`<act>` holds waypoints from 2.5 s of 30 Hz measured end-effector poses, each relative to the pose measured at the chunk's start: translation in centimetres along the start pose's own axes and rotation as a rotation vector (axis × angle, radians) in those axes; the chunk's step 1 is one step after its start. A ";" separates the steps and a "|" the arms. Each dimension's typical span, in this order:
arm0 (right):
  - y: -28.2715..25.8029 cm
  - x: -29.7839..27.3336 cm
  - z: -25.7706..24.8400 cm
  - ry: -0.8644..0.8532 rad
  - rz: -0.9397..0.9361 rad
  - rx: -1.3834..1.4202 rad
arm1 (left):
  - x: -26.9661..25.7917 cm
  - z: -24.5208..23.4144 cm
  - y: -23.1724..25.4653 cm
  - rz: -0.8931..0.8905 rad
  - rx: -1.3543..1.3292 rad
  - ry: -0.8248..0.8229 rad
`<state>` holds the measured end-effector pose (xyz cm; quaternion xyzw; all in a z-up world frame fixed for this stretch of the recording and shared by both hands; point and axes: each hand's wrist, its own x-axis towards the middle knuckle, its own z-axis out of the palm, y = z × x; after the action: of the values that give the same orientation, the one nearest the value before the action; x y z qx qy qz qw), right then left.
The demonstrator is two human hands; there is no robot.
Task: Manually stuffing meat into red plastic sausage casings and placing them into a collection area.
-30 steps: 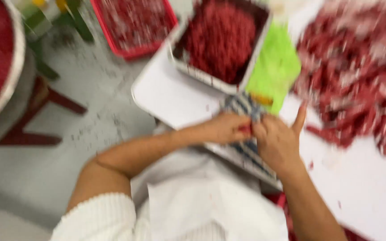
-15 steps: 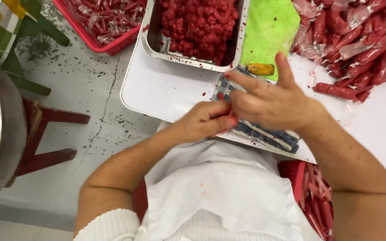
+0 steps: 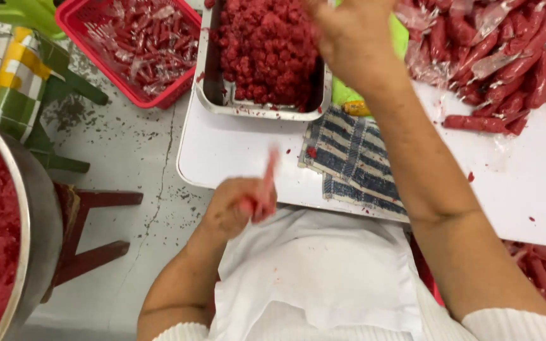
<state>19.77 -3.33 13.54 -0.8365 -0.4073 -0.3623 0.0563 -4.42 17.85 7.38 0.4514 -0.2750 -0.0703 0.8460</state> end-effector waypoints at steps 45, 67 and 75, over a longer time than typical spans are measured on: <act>-8.7 -26.0 -4.5 -0.153 -0.158 0.461 | 1.0 5.7 -13.2 -1.092 -0.398 0.308; -7.2 -19.5 -10.9 0.384 0.730 0.836 | 10.3 10.5 -12.5 -0.389 -0.328 0.266; -3.9 -19.6 -16.7 -0.362 -0.033 0.300 | 9.0 9.6 -11.8 -0.567 0.171 0.191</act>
<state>-0.29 -19.79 12.22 -0.8633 -0.4736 -0.1429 0.1002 -0.38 0.75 5.80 0.5842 -0.0621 -0.2375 0.7736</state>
